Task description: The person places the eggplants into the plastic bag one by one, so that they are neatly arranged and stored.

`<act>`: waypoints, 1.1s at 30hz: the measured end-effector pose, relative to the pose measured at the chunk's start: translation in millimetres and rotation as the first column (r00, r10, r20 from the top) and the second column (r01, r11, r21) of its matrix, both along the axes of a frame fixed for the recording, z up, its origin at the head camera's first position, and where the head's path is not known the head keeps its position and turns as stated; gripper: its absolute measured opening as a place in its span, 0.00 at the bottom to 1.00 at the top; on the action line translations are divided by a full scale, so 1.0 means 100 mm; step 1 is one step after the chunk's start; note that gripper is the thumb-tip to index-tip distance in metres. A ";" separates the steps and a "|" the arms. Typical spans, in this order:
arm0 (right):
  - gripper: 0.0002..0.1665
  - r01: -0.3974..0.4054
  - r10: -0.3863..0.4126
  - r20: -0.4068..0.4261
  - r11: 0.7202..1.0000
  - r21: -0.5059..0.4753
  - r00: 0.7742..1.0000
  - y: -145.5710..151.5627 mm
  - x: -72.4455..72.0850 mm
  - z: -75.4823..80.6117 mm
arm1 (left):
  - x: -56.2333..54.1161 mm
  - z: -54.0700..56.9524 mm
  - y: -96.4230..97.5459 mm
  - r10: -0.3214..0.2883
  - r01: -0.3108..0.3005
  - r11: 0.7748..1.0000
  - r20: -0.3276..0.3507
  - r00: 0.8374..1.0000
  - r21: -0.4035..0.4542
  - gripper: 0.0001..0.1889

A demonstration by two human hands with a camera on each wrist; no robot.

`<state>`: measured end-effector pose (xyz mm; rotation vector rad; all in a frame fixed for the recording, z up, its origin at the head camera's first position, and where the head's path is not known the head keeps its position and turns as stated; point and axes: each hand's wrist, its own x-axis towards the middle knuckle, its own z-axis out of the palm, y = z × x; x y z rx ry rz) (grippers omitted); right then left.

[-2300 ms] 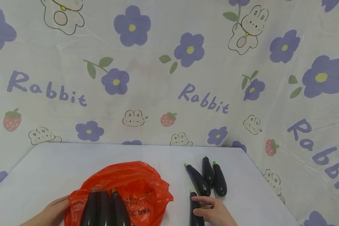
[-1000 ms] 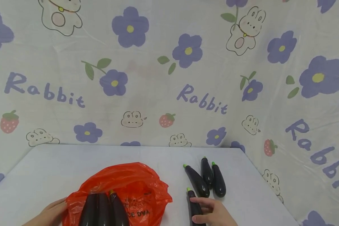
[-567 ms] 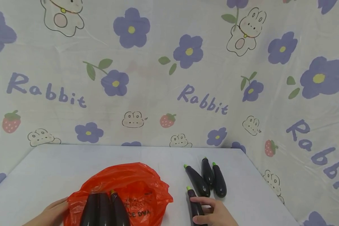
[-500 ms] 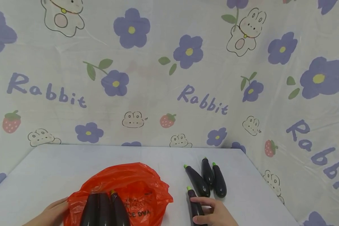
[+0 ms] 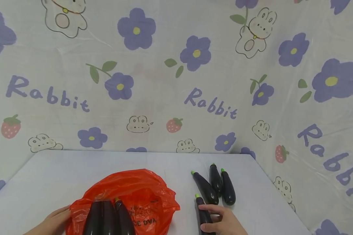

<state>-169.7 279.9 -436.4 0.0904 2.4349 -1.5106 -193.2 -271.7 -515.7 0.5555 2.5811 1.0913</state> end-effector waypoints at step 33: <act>0.37 0.064 -0.065 -0.024 0.997 -0.046 0.998 -0.05 0.03 0.08 | 0.02 0.04 0.03 0.004 -0.005 0.999 -0.018 1.000 -0.035 0.52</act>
